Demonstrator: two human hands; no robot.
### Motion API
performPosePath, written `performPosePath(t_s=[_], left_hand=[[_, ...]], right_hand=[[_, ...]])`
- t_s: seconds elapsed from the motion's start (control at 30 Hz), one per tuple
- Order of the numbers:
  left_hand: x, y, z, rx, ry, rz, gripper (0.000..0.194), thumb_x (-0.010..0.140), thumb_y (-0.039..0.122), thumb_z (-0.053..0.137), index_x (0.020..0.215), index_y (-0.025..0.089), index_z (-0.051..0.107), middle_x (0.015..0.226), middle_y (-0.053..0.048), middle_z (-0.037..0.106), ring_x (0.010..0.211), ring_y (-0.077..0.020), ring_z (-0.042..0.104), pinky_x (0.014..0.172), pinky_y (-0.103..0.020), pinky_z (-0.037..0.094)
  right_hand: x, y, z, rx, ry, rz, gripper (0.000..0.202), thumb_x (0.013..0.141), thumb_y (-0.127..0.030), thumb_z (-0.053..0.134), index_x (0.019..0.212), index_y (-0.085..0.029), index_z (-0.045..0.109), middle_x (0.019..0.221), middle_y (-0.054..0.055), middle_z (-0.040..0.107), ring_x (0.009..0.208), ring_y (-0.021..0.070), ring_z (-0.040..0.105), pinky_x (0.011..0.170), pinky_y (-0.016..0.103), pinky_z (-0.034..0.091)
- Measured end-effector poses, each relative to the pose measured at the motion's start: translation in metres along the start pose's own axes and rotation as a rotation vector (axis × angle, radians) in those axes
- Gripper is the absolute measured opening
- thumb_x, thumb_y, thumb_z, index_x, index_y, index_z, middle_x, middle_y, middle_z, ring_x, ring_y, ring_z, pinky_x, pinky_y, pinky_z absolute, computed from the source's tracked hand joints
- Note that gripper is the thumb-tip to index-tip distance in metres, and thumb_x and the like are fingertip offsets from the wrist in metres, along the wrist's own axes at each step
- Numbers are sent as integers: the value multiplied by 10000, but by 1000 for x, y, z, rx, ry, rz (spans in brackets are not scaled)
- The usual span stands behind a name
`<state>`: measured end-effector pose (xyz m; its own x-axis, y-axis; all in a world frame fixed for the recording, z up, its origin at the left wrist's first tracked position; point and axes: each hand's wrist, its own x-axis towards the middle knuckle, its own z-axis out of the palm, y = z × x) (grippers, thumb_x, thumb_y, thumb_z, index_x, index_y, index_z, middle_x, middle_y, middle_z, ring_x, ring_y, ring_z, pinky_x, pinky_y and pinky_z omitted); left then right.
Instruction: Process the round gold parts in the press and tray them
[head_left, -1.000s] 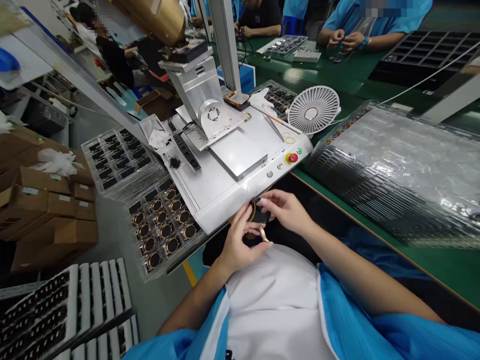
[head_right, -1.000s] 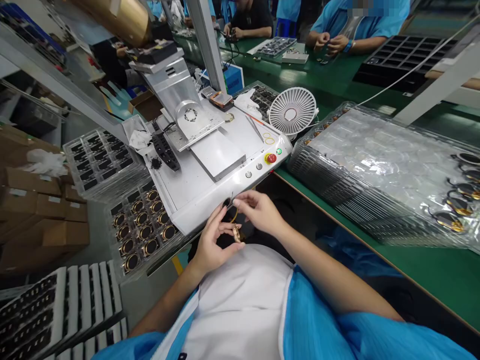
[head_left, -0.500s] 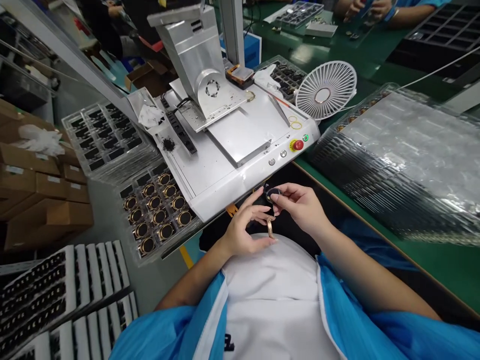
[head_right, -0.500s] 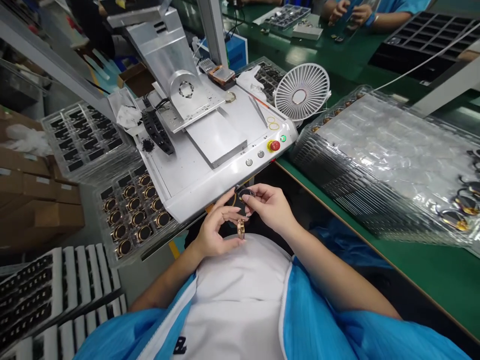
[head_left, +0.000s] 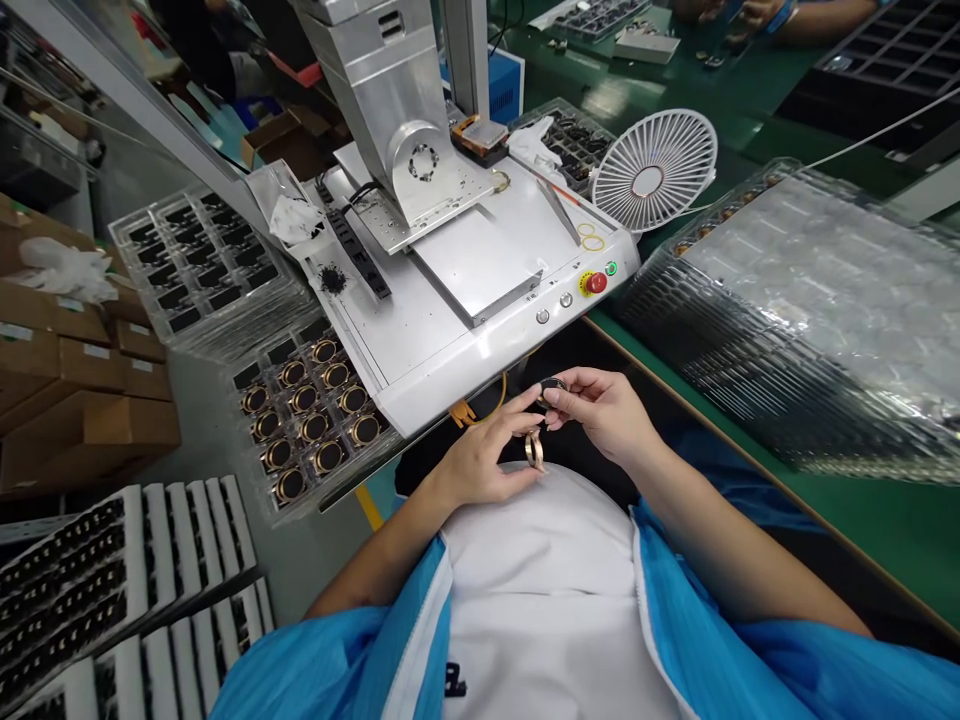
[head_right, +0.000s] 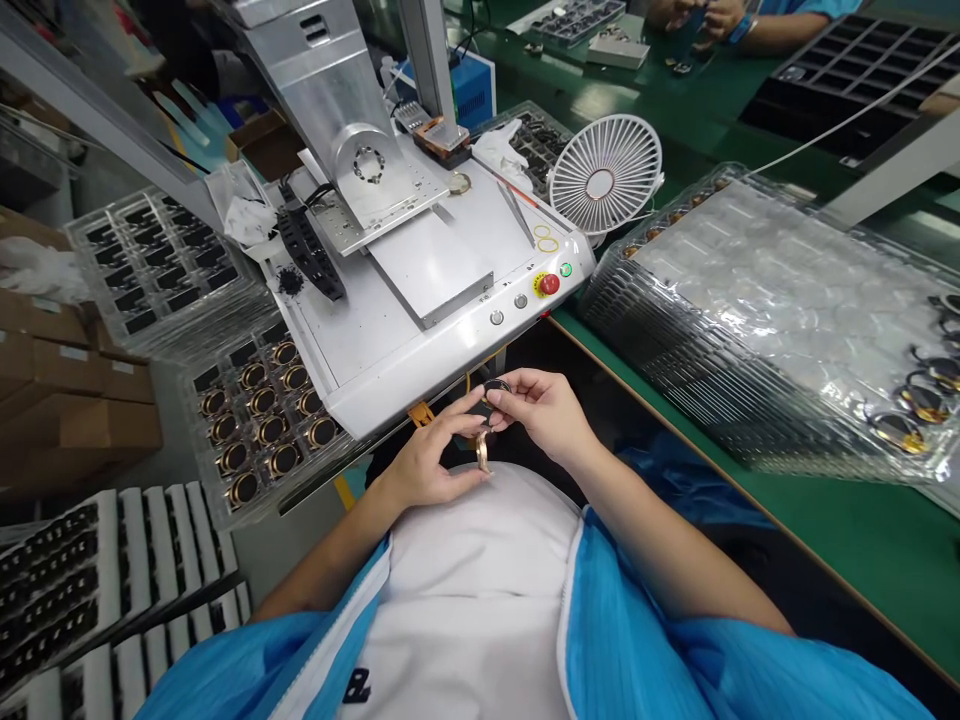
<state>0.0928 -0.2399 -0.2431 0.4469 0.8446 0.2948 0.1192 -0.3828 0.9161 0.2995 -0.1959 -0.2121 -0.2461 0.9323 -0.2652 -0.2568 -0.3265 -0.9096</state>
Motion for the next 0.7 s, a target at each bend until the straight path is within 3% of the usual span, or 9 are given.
performPosePath(t_s=[0.07, 0.2, 0.4, 0.57, 0.7], left_hand=[[0, -1, 1, -183, 104, -21, 715, 737, 220, 915, 1389, 264, 627, 1615, -203, 490, 1132, -304, 764, 983, -446, 621], [2, -6, 2, -505, 286, -67, 530, 808, 268, 884, 1301, 245, 694, 1312, -131, 747, 1190, -267, 739, 1043, -414, 587], [1, -13, 4, -630, 364, -51, 488, 786, 294, 907, 1245, 287, 742, 1316, -93, 761, 1153, -248, 758, 1013, -387, 604], [-6, -19, 4, -577, 380, -94, 548, 701, 296, 964, 1211, 307, 766, 1278, -80, 780, 1170, -286, 758, 1032, -450, 612], [-11, -23, 3, -555, 386, -98, 576, 679, 303, 980, 1214, 343, 770, 1298, -70, 773, 1172, -296, 757, 1072, -496, 591]], right_hand=[[-1, -3, 2, 19, 0, 21, 424, 627, -446, 990, 807, -159, 735, 638, 16, 682, 544, 156, 669, 528, 283, 609], [-4, -10, 9, 34, -62, 95, 441, 599, -422, 1001, 720, -150, 676, 641, 6, 663, 540, 110, 611, 518, 233, 558], [-11, -6, 31, 112, -150, 270, 460, 529, -343, 1009, 691, -150, 624, 689, 0, 676, 620, 113, 644, 626, 245, 576], [-15, -1, 48, 85, -64, 123, 522, 533, -275, 972, 708, -189, 488, 650, -48, 594, 570, 83, 542, 546, 211, 457], [-17, -3, 54, -27, -47, 12, 449, 605, -245, 878, 734, -213, 449, 635, -63, 538, 567, 82, 479, 523, 210, 396]])
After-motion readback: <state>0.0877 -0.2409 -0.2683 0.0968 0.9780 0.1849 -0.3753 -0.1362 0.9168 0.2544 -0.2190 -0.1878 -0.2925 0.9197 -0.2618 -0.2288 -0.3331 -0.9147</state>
